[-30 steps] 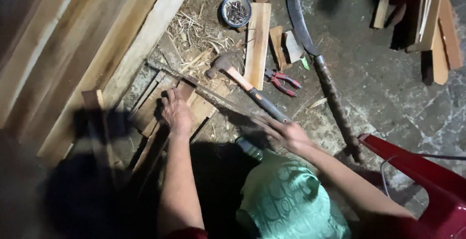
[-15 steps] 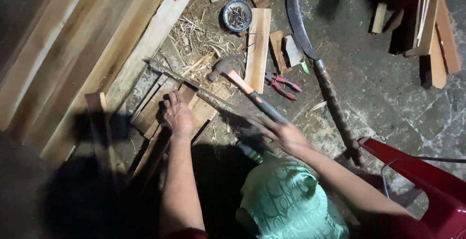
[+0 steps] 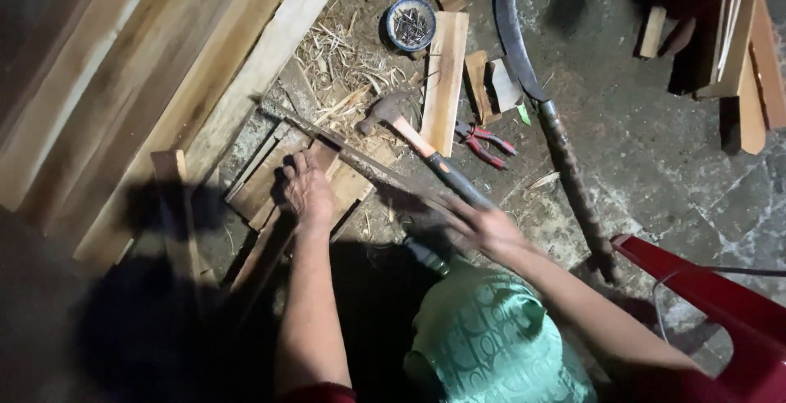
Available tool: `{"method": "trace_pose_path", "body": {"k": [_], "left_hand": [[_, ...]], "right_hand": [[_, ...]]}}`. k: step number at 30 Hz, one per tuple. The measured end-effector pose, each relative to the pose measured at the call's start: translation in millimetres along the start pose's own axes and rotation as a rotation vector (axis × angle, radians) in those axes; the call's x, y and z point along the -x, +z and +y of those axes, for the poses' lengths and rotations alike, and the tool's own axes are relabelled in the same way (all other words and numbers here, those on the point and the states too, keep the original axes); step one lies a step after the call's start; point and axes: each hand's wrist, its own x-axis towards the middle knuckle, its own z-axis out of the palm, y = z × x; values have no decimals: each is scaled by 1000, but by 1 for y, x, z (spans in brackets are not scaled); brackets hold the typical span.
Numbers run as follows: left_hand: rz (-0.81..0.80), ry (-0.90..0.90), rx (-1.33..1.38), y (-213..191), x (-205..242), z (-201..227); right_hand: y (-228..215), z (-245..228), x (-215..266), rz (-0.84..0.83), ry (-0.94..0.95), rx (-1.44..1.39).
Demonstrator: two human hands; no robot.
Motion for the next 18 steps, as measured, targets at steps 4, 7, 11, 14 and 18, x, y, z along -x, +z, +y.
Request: {"method": "trace_pose_path", "body": {"k": [4,7,11,14,18], "left_hand": [[8,-13,-14,24,-11,-14],[36,-18,15,31,-17,-15],[68,5,-28,50,-20,-20],[81,16,-36,53,-19,-24],[93,13,-39,53,-21,-24]], "right_hand": [[44,0,-76,128,-155,-84],[41,15,-48,163,-149,-41],[21,39,42,37,100,4],[8,3,24,8,136,35],[52,7,-79,87,-19,12]]}}
